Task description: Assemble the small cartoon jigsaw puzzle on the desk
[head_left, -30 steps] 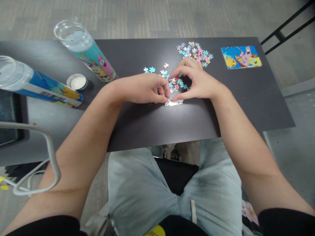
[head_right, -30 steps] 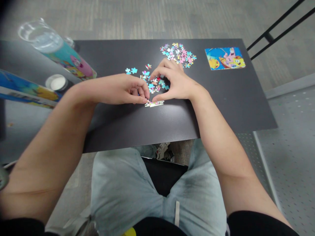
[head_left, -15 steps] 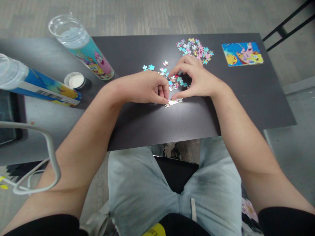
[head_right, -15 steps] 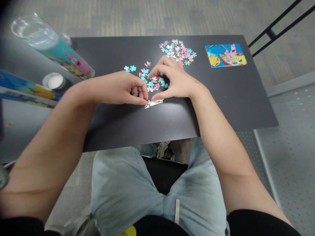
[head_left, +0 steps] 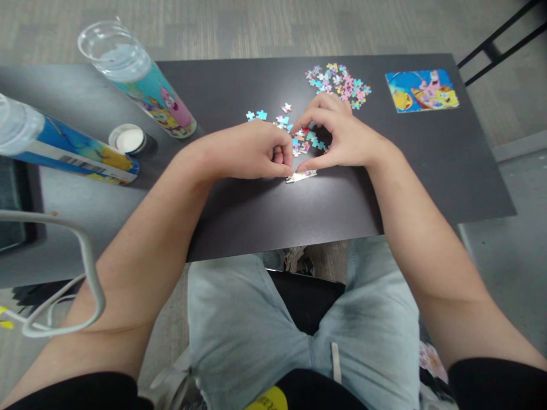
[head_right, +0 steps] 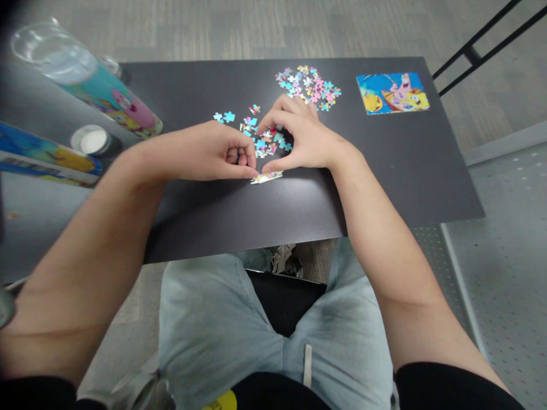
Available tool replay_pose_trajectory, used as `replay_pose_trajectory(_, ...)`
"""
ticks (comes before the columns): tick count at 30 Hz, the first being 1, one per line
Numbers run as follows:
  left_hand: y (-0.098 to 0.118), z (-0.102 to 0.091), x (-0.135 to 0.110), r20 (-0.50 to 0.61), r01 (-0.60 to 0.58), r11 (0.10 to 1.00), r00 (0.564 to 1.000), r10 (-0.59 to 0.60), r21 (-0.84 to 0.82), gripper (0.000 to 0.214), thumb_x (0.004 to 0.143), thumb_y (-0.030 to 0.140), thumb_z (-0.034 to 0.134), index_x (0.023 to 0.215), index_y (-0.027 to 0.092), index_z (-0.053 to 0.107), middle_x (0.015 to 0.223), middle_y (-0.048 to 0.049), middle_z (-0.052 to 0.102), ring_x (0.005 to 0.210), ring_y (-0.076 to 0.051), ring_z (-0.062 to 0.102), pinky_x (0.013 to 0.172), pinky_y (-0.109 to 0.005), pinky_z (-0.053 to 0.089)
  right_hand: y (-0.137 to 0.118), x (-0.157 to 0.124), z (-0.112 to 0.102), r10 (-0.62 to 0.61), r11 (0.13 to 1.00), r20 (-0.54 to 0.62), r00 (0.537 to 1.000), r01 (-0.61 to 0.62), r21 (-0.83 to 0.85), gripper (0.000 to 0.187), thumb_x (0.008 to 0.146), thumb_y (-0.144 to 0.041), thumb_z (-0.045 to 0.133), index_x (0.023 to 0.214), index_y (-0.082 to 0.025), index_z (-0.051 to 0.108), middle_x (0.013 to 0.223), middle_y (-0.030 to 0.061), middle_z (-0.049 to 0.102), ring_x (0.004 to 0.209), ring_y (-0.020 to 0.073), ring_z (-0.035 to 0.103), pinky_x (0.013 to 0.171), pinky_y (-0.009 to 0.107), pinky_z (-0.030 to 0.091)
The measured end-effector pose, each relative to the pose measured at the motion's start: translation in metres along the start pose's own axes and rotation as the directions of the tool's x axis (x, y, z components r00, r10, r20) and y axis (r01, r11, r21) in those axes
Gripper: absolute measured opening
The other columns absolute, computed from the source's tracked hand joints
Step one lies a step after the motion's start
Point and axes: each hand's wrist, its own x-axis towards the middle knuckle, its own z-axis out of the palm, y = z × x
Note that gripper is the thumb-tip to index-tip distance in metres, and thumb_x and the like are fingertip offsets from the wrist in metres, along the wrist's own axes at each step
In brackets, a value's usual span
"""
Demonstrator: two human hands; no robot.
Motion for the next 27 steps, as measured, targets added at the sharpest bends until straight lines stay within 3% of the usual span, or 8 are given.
replay_pose_trajectory(6,0.0014,0.0006,0.0008,-0.011,-0.024,0.997,1.0,0.025,0.075,0.029,0.092,0.055,0.086,0.096,0.026,0.086,0.077,0.0015,0.066,0.083,-0.019,0.062,0.083,-0.039,0.044,0.0018,0.0003,0.0003,-0.017,1.0,-0.01,1.0,0.017,0.016,0.081,0.088,-0.099,0.094,0.15,-0.047,0.089,0.172,0.0045,0.078,0.162,0.0497,0.061,0.155,0.076,0.039)
replay_pose_trajectory(15,-0.0001,-0.0015,-0.0011,-0.011,-0.055,0.989,0.998,0.057,0.138,0.037,0.1,0.059,0.083,0.101,0.022,0.086,0.085,0.0013,0.064,0.086,-0.017,0.057,0.086,-0.038,0.039,0.0013,0.0014,-0.0017,0.004,0.998,0.008,1.0,-0.004,0.06,0.077,0.082,-0.093,0.101,0.144,-0.049,0.09,0.171,0.003,0.078,0.164,0.0526,0.06,0.152,0.078,0.039)
replay_pose_trajectory(20,-0.0026,0.0003,0.0,0.012,-0.06,0.99,0.998,0.059,0.125,0.045,0.099,0.063,0.08,0.104,0.02,0.087,0.087,0.0007,0.066,0.09,-0.017,0.058,0.087,-0.037,0.038,0.0023,0.0025,-0.0017,0.02,0.998,0.021,1.0,-0.021,0.058,0.085,0.079,-0.099,0.1,0.148,-0.05,0.09,0.17,0.0015,0.08,0.166,0.052,0.058,0.155,0.075,0.036)
replay_pose_trajectory(24,-0.0026,0.0023,0.0013,-0.005,-0.027,0.995,1.0,0.028,0.098,0.044,0.094,0.066,0.082,0.103,0.023,0.087,0.087,-0.0004,0.067,0.093,-0.02,0.063,0.088,-0.039,0.041,-0.0016,0.0018,-0.0015,0.097,0.994,0.042,0.994,-0.098,0.041,0.091,0.079,-0.102,0.096,0.158,-0.058,0.087,0.161,-0.0018,0.086,0.173,0.0533,0.052,0.156,0.078,0.033)
replay_pose_trajectory(27,-0.0011,-0.0003,0.0002,-0.01,0.011,0.998,1.0,-0.01,0.069,0.039,0.09,0.066,0.085,0.098,0.028,0.086,0.085,-0.0013,0.067,0.095,-0.024,0.065,0.088,-0.042,0.043,-0.0032,0.0003,-0.0016,0.092,0.995,0.04,0.995,-0.093,0.021,0.09,0.08,-0.102,0.096,0.157,-0.057,0.087,0.17,-0.0034,0.082,0.171,0.052,0.053,0.157,0.077,0.034)
